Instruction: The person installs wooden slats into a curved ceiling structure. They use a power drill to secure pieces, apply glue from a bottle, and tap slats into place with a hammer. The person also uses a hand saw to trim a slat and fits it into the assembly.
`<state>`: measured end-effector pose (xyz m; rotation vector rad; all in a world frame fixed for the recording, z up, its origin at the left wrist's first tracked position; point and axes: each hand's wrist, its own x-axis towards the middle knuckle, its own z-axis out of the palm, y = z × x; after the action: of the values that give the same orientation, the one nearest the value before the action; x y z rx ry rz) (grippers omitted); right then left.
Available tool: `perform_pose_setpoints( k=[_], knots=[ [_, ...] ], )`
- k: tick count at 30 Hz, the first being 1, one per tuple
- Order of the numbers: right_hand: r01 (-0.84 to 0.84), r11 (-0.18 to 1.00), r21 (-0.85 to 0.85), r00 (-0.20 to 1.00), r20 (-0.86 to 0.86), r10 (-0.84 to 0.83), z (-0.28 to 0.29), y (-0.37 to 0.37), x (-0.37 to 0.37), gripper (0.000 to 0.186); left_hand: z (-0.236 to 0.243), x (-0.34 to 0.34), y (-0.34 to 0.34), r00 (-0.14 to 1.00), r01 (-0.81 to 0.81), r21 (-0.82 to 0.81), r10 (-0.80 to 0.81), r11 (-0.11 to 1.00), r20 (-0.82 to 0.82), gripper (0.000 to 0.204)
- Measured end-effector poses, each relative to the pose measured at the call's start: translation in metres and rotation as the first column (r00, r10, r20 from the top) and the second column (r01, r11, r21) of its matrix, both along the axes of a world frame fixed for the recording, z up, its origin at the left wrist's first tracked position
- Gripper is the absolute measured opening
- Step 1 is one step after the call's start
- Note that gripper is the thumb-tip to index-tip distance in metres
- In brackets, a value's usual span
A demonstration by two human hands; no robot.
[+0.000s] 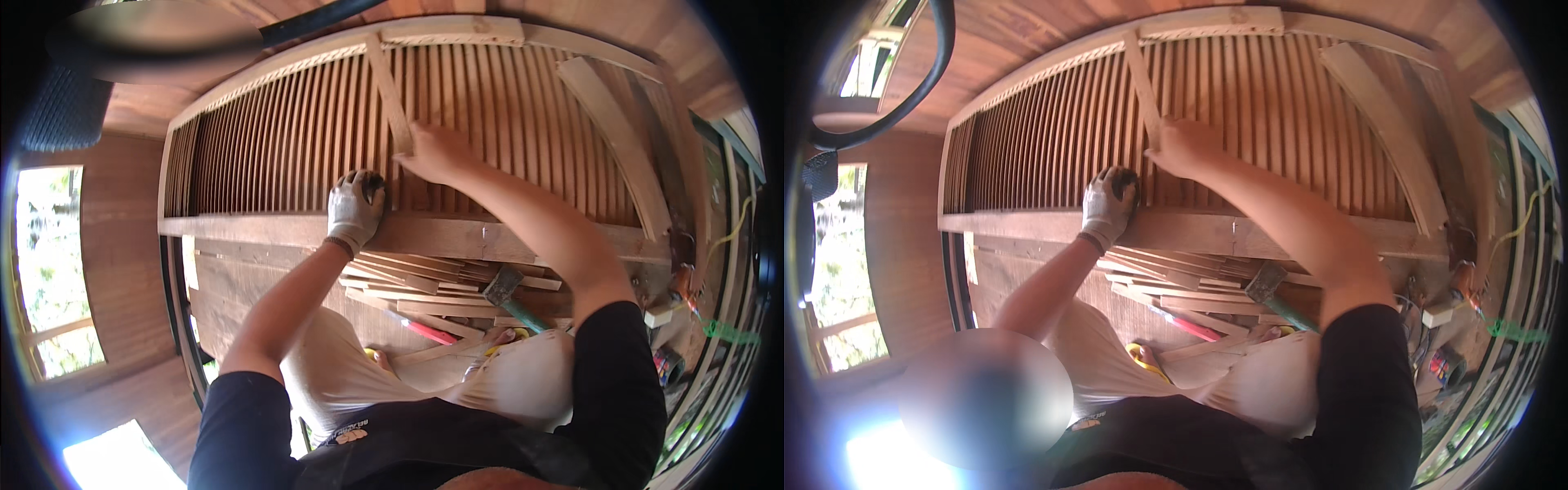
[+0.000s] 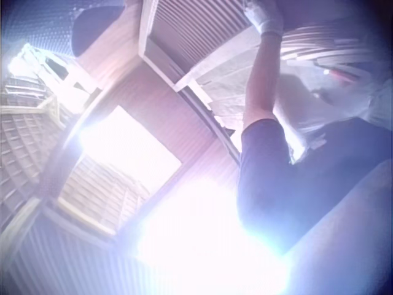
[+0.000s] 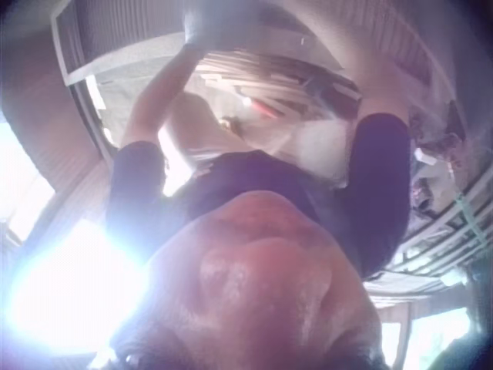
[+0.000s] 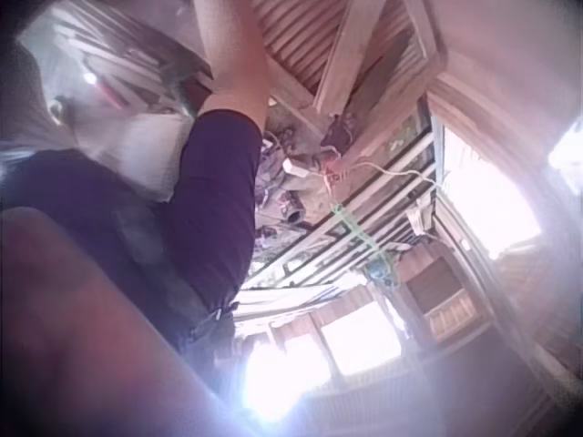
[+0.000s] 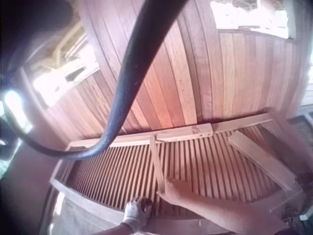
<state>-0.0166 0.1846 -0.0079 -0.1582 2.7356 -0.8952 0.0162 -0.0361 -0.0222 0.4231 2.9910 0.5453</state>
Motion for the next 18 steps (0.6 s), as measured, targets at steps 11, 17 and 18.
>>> perform_pose_setpoints(
  k=[11,17,18],
  knots=[
    [0.564,0.600,-0.567,0.809,0.236,-0.538,0.008,0.028,0.048,0.029,0.003,-0.002,0.007,0.997,-0.005,-0.096,0.012,0.995,0.073,0.038],
    [0.689,0.555,-0.466,0.708,0.268,-0.654,0.003,0.054,0.091,0.042,-0.004,-0.005,0.004,0.999,0.023,-0.157,-0.016,0.987,0.046,0.042],
    [0.698,0.527,-0.485,0.699,0.299,-0.650,0.000,0.057,0.091,0.043,-0.004,-0.006,0.005,0.998,0.029,-0.153,-0.020,0.988,0.062,0.042]
  ],
)
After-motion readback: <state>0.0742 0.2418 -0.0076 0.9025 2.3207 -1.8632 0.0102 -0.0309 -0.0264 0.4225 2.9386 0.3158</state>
